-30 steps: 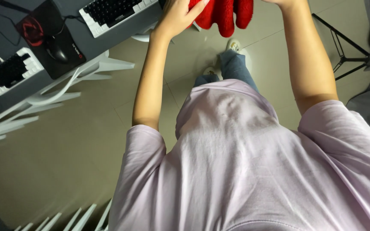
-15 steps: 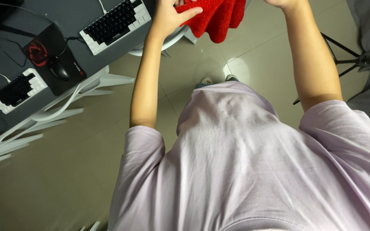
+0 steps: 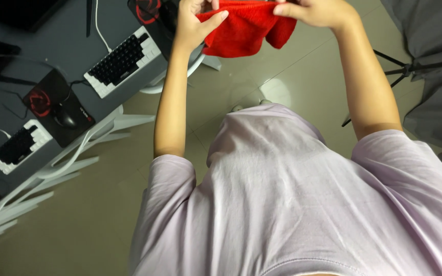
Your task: Cleaning computer workstations by arranging chairs and wiping down keyboards and mousepads.
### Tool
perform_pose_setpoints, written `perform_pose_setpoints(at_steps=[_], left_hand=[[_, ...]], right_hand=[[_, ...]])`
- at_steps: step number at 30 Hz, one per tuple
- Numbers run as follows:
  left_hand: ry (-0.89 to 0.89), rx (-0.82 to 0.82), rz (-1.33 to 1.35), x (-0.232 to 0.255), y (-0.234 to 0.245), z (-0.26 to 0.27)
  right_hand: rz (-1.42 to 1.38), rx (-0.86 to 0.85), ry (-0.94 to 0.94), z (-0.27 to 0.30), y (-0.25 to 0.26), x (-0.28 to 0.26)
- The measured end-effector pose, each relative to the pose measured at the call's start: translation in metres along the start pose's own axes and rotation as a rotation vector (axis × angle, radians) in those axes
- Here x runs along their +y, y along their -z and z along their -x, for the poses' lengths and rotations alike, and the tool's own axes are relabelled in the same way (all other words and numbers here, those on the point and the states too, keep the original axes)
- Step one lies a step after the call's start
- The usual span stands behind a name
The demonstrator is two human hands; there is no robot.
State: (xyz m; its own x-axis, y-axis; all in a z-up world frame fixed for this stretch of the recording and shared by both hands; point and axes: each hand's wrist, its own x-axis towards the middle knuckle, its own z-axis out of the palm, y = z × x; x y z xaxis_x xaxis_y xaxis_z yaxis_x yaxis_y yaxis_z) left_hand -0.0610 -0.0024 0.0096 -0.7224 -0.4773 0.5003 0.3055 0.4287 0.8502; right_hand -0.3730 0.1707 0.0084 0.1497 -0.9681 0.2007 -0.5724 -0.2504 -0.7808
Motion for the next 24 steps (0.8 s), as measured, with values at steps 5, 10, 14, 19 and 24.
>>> perform_pose_setpoints(at_steps=[5,10,14,19,24], left_hand=[[-0.008,-0.01,-0.007,0.009,-0.018,-0.022],[0.069,0.011,0.242,0.014,-0.031,-0.035],[0.051,-0.037,0.189,-0.002,-0.03,-0.037],[0.014,-0.034,0.146,-0.007,-0.023,-0.036],[0.109,0.056,0.066,-0.019,-0.008,-0.025]], right_hand=[[-0.072,-0.091,-0.046,0.0,0.007,-0.022],[-0.025,-0.062,0.214,0.005,0.01,-0.024],[0.092,-0.099,0.134,0.008,0.0,0.005],[0.27,-0.08,0.148,0.023,0.007,0.025],[0.072,0.097,-0.143,0.049,0.031,0.021]])
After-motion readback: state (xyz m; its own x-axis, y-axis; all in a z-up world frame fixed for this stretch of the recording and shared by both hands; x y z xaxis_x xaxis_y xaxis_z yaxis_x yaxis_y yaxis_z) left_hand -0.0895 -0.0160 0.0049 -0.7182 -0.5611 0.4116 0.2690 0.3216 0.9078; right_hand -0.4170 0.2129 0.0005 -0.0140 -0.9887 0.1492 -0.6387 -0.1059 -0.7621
